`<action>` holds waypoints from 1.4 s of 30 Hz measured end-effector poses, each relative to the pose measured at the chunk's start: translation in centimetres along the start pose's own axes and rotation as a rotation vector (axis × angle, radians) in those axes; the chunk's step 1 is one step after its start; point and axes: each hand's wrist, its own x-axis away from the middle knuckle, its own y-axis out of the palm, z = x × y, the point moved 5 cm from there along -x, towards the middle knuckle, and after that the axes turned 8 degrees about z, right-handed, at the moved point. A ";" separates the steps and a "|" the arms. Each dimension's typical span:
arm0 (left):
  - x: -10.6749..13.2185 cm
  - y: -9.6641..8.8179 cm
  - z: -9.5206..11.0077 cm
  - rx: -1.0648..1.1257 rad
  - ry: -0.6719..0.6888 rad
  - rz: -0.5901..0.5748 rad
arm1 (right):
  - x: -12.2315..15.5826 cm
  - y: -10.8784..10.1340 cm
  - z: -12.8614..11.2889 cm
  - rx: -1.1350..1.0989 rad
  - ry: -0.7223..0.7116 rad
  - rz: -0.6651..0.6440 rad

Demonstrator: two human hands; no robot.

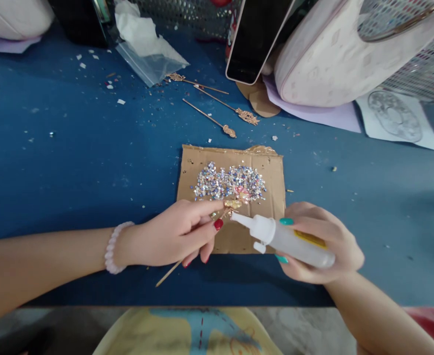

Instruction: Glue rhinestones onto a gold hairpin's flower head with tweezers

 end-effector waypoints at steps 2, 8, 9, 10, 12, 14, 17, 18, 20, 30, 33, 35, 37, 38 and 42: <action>0.0 0.0 -0.1 0.027 0.009 0.009 | 0.0 -0.1 -0.4 0.052 -0.066 0.004; -0.1 -0.1 0.0 0.108 -0.035 0.041 | -0.4 0.1 -1.2 0.204 -0.199 -0.068; -0.1 -0.1 0.1 0.112 -0.039 0.039 | -0.4 0.1 -1.3 0.210 -0.223 -0.066; -0.1 -0.1 0.2 0.114 -0.040 0.032 | -0.5 0.1 -1.3 0.213 -0.241 -0.060; 0.0 0.0 0.2 0.116 -0.044 0.007 | -0.4 0.1 -1.3 0.218 -0.278 -0.064; 0.0 -0.1 0.1 0.132 -0.052 0.006 | -0.2 0.1 -1.2 0.216 -0.308 -0.083; 0.0 -0.1 -0.1 0.163 -0.065 0.005 | 0.1 0.1 -1.1 0.196 -0.341 -0.105; 0.0 -0.1 -0.1 0.170 -0.071 0.001 | 0.2 0.0 -1.2 0.199 -0.343 -0.107; 0.0 0.0 -0.2 0.181 -0.086 -0.004 | 0.2 0.0 -1.3 0.218 -0.344 -0.120; -0.1 -0.1 -0.4 0.205 -0.103 0.014 | -0.5 0.1 -2.0 0.234 -0.394 -0.142; 0.0 -0.1 -0.2 0.195 -0.103 0.021 | -0.7 0.3 -2.1 0.223 -0.404 -0.151; 0.0 -0.1 -0.2 0.202 -0.114 0.018 | -0.9 0.5 -2.2 0.221 -0.409 -0.173; 0.0 0.0 -0.2 0.207 -0.121 0.028 | -0.9 0.5 -2.2 0.224 -0.405 -0.190; 0.0 0.0 -0.2 0.204 -0.120 0.037 | -0.8 0.5 -2.2 0.225 -0.402 -0.191; 0.1 -0.1 -0.1 0.165 -0.084 0.080 | -0.3 0.2 -2.1 0.236 -0.376 -0.171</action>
